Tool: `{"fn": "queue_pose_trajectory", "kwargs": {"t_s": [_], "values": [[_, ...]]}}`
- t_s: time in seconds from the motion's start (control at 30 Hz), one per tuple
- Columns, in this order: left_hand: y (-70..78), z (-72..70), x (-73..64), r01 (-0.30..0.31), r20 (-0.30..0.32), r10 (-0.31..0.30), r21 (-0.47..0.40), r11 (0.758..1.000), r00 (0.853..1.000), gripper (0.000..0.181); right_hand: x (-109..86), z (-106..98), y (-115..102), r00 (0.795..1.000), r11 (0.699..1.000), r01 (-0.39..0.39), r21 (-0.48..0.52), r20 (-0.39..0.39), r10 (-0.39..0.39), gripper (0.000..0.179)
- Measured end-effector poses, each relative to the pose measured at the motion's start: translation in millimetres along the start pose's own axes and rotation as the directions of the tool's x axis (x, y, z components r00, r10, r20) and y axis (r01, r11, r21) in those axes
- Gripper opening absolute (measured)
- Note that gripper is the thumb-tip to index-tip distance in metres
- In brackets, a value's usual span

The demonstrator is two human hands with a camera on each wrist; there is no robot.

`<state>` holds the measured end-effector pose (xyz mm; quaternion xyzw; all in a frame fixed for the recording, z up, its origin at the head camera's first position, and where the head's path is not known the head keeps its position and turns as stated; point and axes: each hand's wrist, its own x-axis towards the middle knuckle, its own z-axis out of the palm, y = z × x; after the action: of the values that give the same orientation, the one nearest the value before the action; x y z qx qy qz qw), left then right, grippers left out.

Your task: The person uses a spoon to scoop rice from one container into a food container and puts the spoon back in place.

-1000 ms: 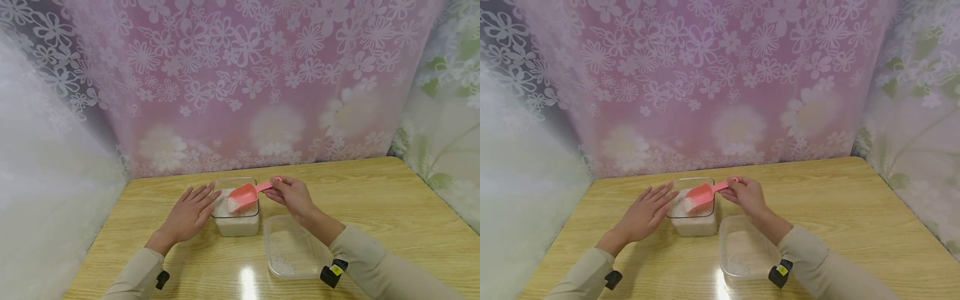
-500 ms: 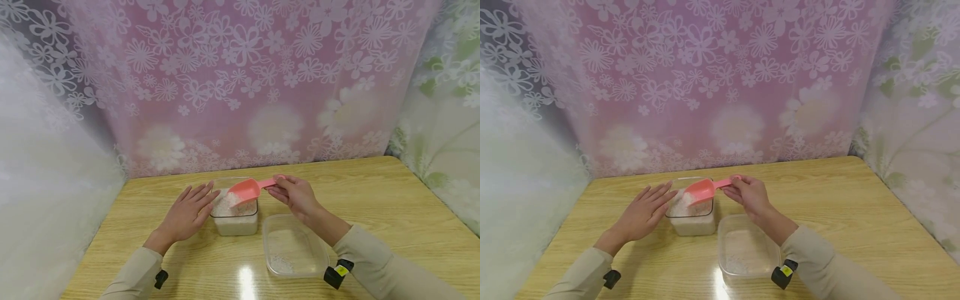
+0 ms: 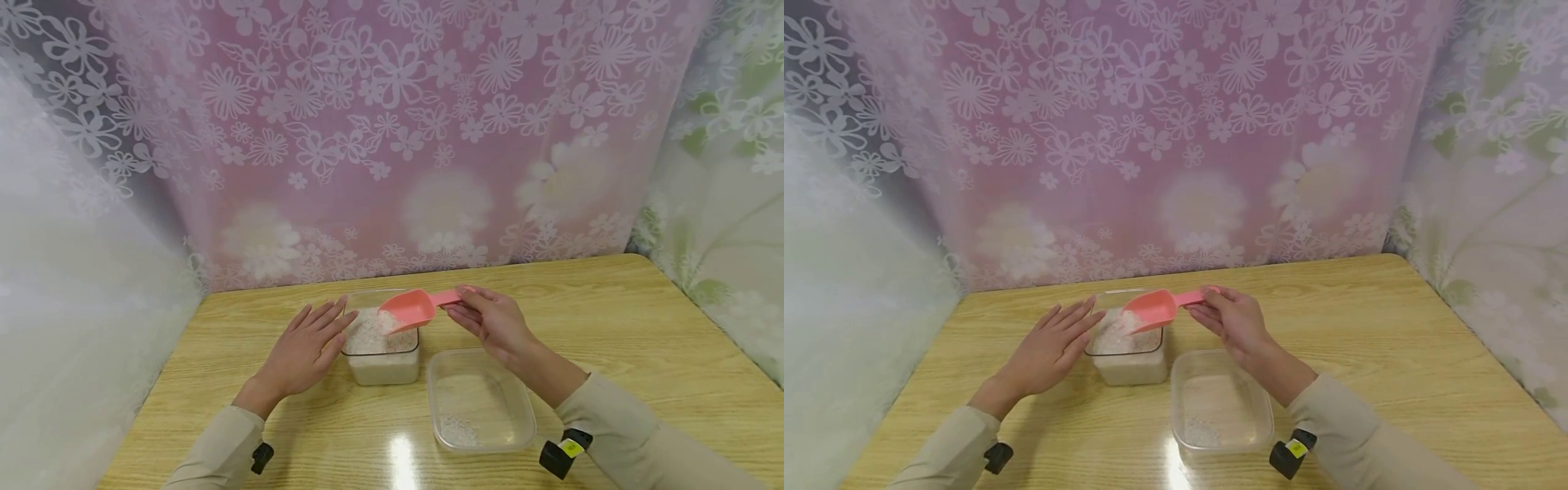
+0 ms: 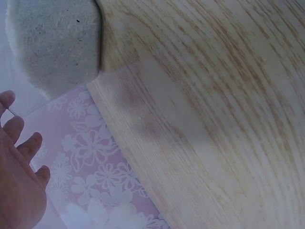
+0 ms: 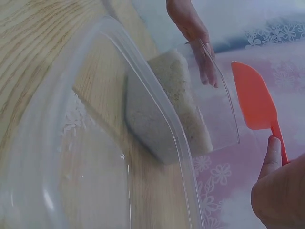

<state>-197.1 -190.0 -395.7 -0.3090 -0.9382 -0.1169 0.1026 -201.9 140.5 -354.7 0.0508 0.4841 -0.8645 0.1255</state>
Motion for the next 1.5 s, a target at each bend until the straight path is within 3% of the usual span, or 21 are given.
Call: {"fn": "queue_pose_trajectory", "kwargs": {"t_s": [0.2, 0.53, 0.83, 1.13, 1.5], "values": [[-0.1, -0.7, -0.5, 0.005, 0.004, -0.005, -0.002, 1.0, 1.0, 0.046, -4.6, -5.6, -3.7, 1.0, 0.997, -0.017, 0.077, 0.01, 0.016, 0.014], [-0.8, 1.1, -0.5, 0.007, 0.005, -0.007, 0.002, 1.0, 1.0, 0.046, -21.7, -27.4, -12.5, 0.998, 0.995, -0.02, 0.093, 0.062, 0.014, 0.016], [-0.5, 0.1, 0.2, -0.002, -0.007, 0.002, -0.002, 1.0, 1.0, 0.045, -42.9, -60.3, -17.3, 0.996, 0.998, -0.013, 0.056, 0.085, 0.008, 0.016], [0.5, -1.7, -0.4, 0.006, -0.002, -0.006, -0.022, 1.0, 1.0, 0.046, -55.5, -89.6, -7.5, 0.994, 0.999, -0.048, 0.025, 0.096, 0.045, 0.018], [1.8, -1.3, -1.0, 0.009, 0.011, -0.009, -0.03, 1.0, 1.0, 0.047, -61.4, -99.3, 6.8, 0.994, 0.995, -0.072, -0.068, 0.073, 0.077, 0.017]]}}
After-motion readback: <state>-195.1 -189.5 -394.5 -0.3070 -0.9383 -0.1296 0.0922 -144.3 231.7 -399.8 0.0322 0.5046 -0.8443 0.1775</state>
